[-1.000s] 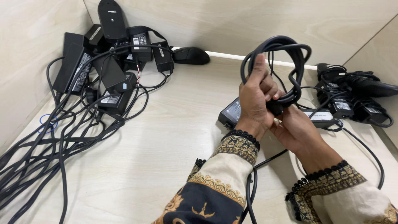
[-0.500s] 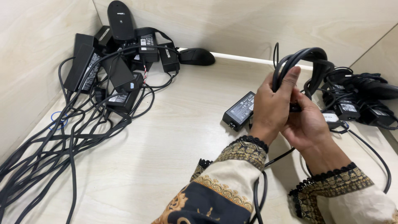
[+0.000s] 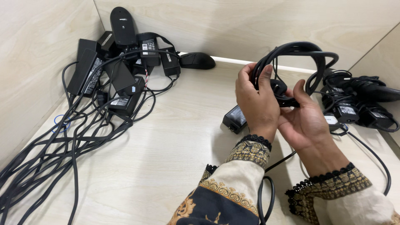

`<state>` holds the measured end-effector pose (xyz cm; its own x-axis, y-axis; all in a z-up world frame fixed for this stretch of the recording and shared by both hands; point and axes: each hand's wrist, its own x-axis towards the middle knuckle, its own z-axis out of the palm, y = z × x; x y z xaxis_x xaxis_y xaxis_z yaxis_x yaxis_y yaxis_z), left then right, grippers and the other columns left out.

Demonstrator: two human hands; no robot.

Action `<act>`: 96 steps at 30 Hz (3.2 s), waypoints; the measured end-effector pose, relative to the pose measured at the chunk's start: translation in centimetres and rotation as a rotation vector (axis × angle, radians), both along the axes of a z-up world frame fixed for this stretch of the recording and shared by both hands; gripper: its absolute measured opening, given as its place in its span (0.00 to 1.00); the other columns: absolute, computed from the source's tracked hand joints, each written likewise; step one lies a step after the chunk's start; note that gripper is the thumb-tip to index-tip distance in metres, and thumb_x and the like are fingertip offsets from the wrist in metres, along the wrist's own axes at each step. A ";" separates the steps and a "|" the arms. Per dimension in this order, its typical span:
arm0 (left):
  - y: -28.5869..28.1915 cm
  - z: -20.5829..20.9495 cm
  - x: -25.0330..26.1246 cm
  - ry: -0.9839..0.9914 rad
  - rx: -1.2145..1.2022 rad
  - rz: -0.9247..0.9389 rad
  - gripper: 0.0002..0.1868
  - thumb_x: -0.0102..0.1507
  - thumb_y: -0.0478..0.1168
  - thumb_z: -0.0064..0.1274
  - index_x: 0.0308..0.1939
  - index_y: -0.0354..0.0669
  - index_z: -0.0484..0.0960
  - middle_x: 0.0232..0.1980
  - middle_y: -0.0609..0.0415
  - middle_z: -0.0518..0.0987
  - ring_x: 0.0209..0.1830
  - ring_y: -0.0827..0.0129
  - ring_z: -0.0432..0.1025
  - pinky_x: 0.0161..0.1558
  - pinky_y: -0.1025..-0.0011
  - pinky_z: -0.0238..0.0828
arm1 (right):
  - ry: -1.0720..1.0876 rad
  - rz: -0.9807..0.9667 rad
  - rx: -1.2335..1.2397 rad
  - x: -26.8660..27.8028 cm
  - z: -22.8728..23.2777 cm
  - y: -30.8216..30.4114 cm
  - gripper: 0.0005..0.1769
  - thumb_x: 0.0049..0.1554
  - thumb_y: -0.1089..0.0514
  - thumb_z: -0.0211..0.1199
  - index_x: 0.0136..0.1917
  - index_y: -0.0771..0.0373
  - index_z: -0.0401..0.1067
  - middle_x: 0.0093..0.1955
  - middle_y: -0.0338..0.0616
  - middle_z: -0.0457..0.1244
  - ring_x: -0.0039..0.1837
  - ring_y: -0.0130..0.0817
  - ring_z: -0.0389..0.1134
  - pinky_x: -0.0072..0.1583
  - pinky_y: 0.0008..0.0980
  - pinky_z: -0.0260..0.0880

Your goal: The person sits on the floor and handles several black power adapters and cables on a light-colored surface. They pick up each adapter, coil its cable, and place it into a pile on the right side of the frame.

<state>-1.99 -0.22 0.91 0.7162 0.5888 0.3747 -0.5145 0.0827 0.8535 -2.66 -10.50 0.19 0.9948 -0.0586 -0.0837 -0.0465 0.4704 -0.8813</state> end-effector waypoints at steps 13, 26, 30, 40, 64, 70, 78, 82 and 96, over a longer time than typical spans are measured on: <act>1.6 -1.7 1.1 0.020 0.729 0.074 0.15 0.72 0.46 0.46 0.53 0.38 0.77 0.44 0.42 0.82 0.41 0.48 0.80 0.41 0.56 0.78 | -0.303 0.016 0.105 1.7 -2.1 -1.6 0.25 0.66 0.41 0.52 0.64 0.63 0.67 0.63 0.44 0.65 0.68 0.36 0.65 0.76 0.44 0.63; 0.8 -1.3 1.1 0.004 0.829 0.094 0.15 0.70 0.46 0.47 0.47 0.35 0.77 0.40 0.42 0.82 0.38 0.49 0.81 0.40 0.59 0.78 | -0.213 0.050 0.071 3.8 -2.2 -4.1 0.27 0.67 0.38 0.52 0.65 0.62 0.68 0.61 0.41 0.66 0.65 0.31 0.67 0.71 0.36 0.68; 1.3 -1.3 1.6 0.132 0.783 0.025 0.15 0.70 0.47 0.46 0.43 0.37 0.79 0.38 0.41 0.83 0.37 0.47 0.80 0.40 0.56 0.78 | -0.267 0.101 0.165 2.1 -2.0 -2.5 0.23 0.73 0.41 0.53 0.69 0.60 0.68 0.63 0.41 0.66 0.65 0.33 0.66 0.71 0.37 0.66; 1.9 -3.2 2.4 0.229 0.564 -0.180 0.22 0.70 0.53 0.39 0.38 0.41 0.83 0.34 0.40 0.83 0.39 0.42 0.78 0.44 0.49 0.72 | -0.029 0.261 0.190 2.6 -1.3 -3.8 0.19 0.72 0.48 0.41 0.62 0.57 0.71 0.58 0.44 0.69 0.61 0.39 0.68 0.67 0.44 0.63; -1.0 -1.5 4.0 0.337 0.320 -0.424 0.21 0.67 0.51 0.49 0.38 0.34 0.84 0.30 0.43 0.85 0.35 0.52 0.81 0.42 0.59 0.74 | -0.132 -0.142 -0.545 3.2 0.8 -6.4 0.15 0.67 0.47 0.60 0.54 0.61 0.68 0.46 0.40 0.67 0.45 0.30 0.70 0.39 0.29 0.69; -5.6 -1.6 6.8 0.392 -0.129 -0.782 0.17 0.67 0.44 0.52 0.43 0.29 0.83 0.39 0.44 0.84 0.35 0.60 0.79 0.39 0.64 0.78 | -0.171 -0.178 -0.449 3.8 1.5 -10.8 0.22 0.70 0.43 0.54 0.53 0.66 0.70 0.47 0.42 0.68 0.45 0.30 0.70 0.41 0.27 0.71; -16.2 -0.6 12.6 0.424 -0.448 -0.990 0.17 0.68 0.39 0.51 0.51 0.23 0.78 0.49 0.41 0.81 0.44 0.59 0.79 0.46 0.64 0.81 | -0.164 -0.253 -0.622 7.2 3.6 -21.5 0.19 0.72 0.51 0.51 0.55 0.71 0.71 0.48 0.46 0.68 0.46 0.31 0.69 0.48 0.29 0.71; -20.8 0.7 14.0 0.489 -0.398 -0.981 0.17 0.67 0.37 0.53 0.52 0.22 0.76 0.51 0.41 0.80 0.47 0.58 0.80 0.47 0.66 0.84 | -0.264 -0.453 -0.925 8.2 4.2 -24.7 0.17 0.70 0.50 0.55 0.60 0.67 0.70 0.49 0.42 0.69 0.49 0.29 0.70 0.49 0.31 0.70; -23.2 -1.5 19.4 0.475 0.566 -0.589 0.38 0.60 0.67 0.50 0.44 0.30 0.87 0.46 0.32 0.84 0.50 0.40 0.78 0.54 0.50 0.74 | -0.203 -0.520 -1.824 12.8 3.0 -28.1 0.23 0.69 0.48 0.59 0.73 0.60 0.71 0.56 0.61 0.66 0.58 0.55 0.66 0.59 0.49 0.66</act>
